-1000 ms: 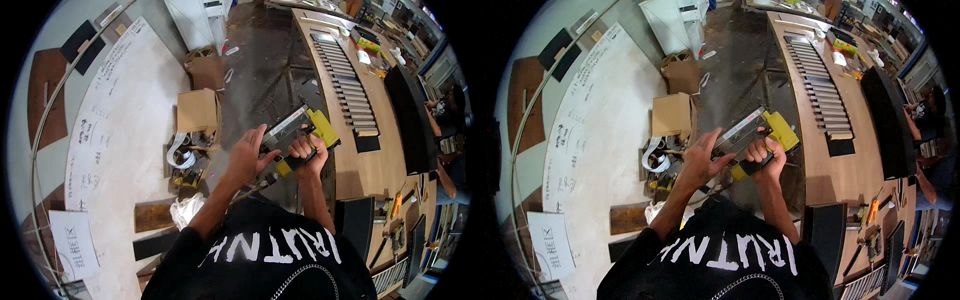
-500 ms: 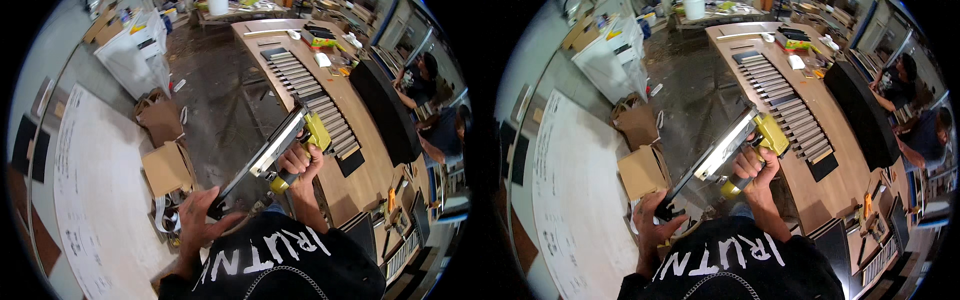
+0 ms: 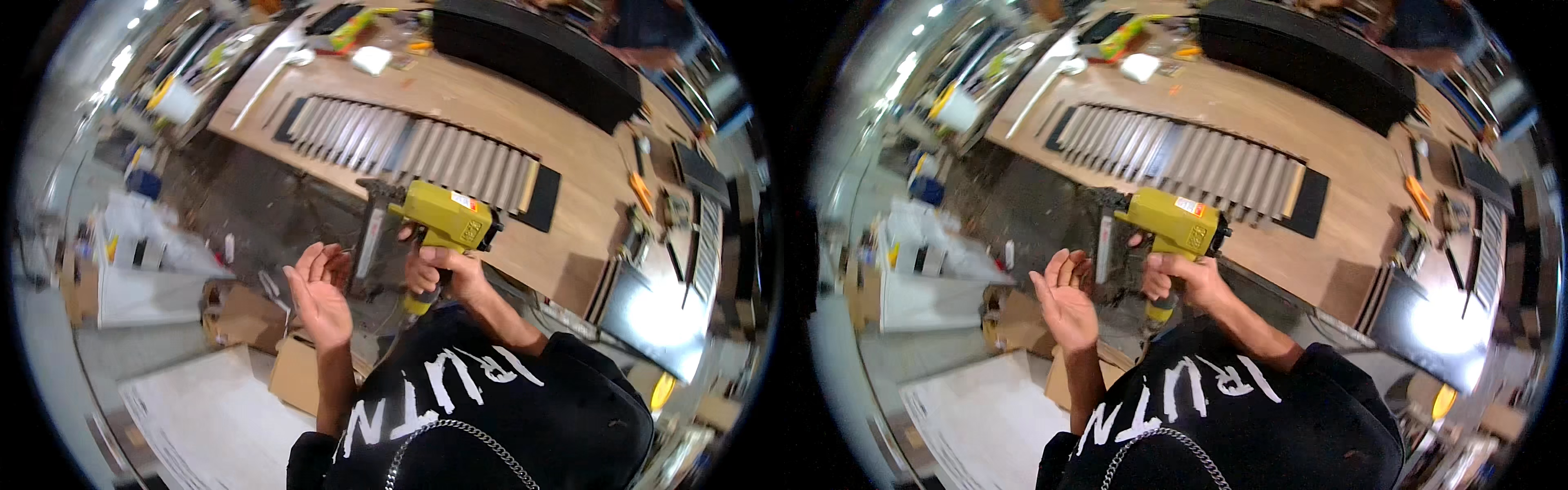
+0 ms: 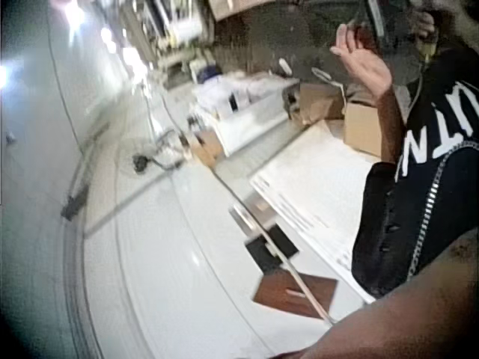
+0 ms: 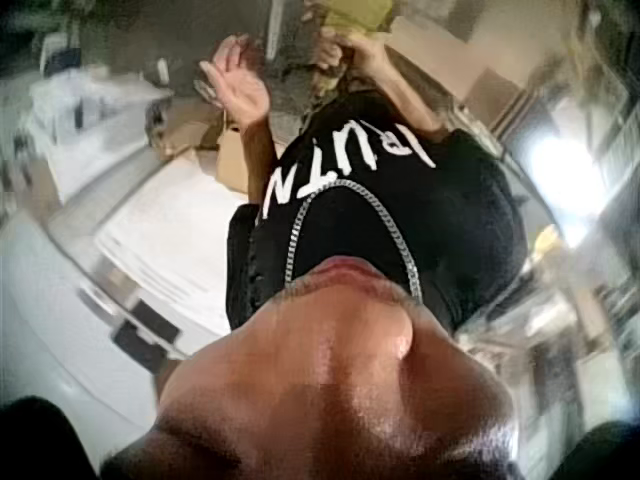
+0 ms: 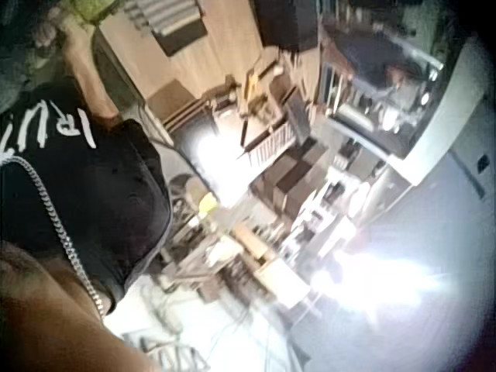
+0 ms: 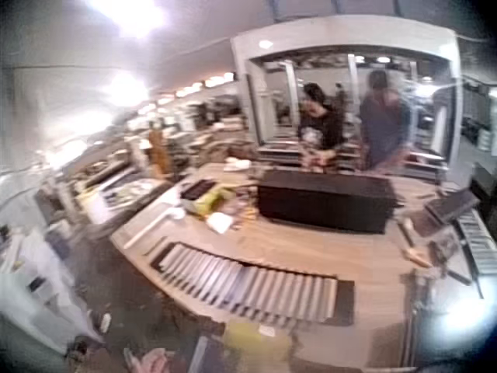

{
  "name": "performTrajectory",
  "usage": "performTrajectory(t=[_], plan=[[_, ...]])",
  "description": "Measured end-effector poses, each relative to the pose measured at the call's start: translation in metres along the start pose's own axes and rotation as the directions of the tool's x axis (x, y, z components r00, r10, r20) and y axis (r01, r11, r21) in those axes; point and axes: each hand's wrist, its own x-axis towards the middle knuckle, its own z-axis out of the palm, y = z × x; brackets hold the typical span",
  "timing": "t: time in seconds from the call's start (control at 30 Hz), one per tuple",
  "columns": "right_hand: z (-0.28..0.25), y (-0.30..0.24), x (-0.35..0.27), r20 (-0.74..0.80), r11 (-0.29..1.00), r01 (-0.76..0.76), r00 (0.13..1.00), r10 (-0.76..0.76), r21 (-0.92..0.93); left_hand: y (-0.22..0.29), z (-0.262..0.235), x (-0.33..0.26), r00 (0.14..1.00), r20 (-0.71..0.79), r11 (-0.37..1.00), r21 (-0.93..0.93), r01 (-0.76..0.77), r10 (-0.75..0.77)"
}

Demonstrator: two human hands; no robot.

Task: The person lubricates a nail gun, loads nails, and uses it to fasten a wooden slat and a black panel to a frame on a workbench.

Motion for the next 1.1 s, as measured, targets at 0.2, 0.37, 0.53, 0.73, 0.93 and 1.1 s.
performTrajectory(t=[0.2,0.37,0.53,0.73,0.93,1.1], plan=[[-0.096,-0.085,-0.061,-0.545,0.652,0.010,0.540,-0.642,-0.758,-0.050,-0.026,0.050,0.970,0.110,0.944,0.278,0.178,-0.215],[-0.193,-0.126,-0.110,-0.433,0.196,-0.625,0.251,-0.866,-0.756,-0.075,-0.039,0.078,0.922,0.108,0.871,0.385,0.307,-0.372],[-0.255,-0.129,-0.120,-0.654,0.405,-0.634,0.217,-0.724,-0.659,-0.063,0.005,0.118,0.902,0.281,0.830,0.543,0.132,-0.327],[-0.294,-0.107,-0.078,-0.594,0.269,-0.777,0.162,-0.788,-0.569,-0.088,-0.027,0.144,0.832,0.458,0.784,0.619,-0.045,-0.314],[-0.292,-0.083,-0.049,-0.522,0.108,-0.891,0.157,-0.839,-0.442,-0.100,-0.084,0.127,0.870,0.258,0.618,0.783,0.067,-0.421],[-0.278,-0.016,-0.030,-0.323,-0.043,-0.887,0.213,-0.922,-0.460,-0.124,-0.113,0.141,0.843,0.215,0.595,0.791,0.146,-0.493]])
